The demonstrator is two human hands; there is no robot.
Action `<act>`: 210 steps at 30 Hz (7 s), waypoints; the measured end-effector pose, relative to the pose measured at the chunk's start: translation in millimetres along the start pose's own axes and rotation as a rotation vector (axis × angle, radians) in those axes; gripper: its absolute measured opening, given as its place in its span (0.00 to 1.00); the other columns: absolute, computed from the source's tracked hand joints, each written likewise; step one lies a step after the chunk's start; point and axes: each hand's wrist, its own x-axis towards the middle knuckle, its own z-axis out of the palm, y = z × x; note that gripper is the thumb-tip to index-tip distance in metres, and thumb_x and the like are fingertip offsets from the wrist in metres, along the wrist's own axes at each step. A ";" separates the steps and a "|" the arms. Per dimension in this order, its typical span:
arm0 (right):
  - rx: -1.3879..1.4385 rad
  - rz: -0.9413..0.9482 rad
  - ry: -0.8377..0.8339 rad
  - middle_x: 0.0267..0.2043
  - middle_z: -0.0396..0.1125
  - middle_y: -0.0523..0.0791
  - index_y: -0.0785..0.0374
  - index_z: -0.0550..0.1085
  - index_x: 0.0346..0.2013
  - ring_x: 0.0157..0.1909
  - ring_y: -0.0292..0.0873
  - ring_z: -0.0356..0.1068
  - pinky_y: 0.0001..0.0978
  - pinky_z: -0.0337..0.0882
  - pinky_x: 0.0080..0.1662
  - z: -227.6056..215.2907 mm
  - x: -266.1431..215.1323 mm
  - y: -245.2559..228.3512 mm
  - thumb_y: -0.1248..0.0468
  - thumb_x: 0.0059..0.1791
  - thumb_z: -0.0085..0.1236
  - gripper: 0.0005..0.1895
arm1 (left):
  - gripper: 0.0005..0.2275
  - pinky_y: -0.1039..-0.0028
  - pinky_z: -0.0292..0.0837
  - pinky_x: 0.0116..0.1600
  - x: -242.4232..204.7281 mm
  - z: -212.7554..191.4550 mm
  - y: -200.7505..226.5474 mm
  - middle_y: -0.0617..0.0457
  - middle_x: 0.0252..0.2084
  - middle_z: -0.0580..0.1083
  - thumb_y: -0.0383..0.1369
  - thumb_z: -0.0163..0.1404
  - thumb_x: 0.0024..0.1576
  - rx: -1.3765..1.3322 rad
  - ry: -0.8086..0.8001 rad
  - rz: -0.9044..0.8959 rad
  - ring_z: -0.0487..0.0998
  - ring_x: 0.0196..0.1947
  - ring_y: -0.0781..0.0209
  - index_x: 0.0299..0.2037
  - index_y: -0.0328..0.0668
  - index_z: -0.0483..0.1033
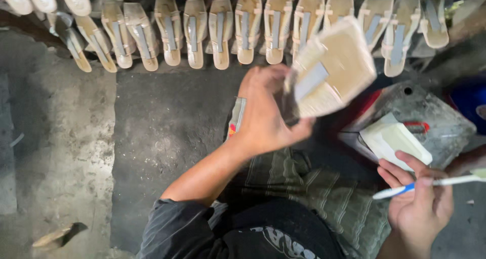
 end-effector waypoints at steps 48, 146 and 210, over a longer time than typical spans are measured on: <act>-0.260 0.198 0.282 0.57 0.66 0.64 0.69 0.66 0.52 0.44 0.56 0.73 0.48 0.75 0.49 -80.0 -67.5 78.0 0.67 0.62 0.43 0.07 | 0.18 0.82 0.52 0.23 136.4 -4.1 -140.2 0.60 0.29 0.70 0.48 0.45 0.66 -0.671 0.196 -0.464 0.61 0.22 0.75 0.45 0.40 0.77; -0.658 -0.275 0.061 0.50 0.67 0.50 0.65 0.75 0.44 0.41 0.37 0.71 0.22 0.70 0.43 24.1 -56.0 -24.3 0.74 0.50 0.63 0.09 | 0.35 0.53 0.69 0.74 -65.8 101.8 31.2 0.43 0.71 0.63 0.32 0.74 0.48 -0.639 -0.510 0.181 0.67 0.72 0.41 0.63 0.53 0.63; -1.804 -0.205 -0.047 0.38 0.73 0.46 0.53 0.78 0.42 0.42 0.50 0.75 0.43 0.72 0.43 -74.7 57.3 0.0 0.62 0.56 0.60 0.02 | 0.52 0.54 0.52 0.76 -126.6 71.6 2.5 0.35 0.79 0.47 0.58 0.53 0.56 -1.177 -1.238 -0.672 0.47 0.79 0.43 0.80 0.37 0.33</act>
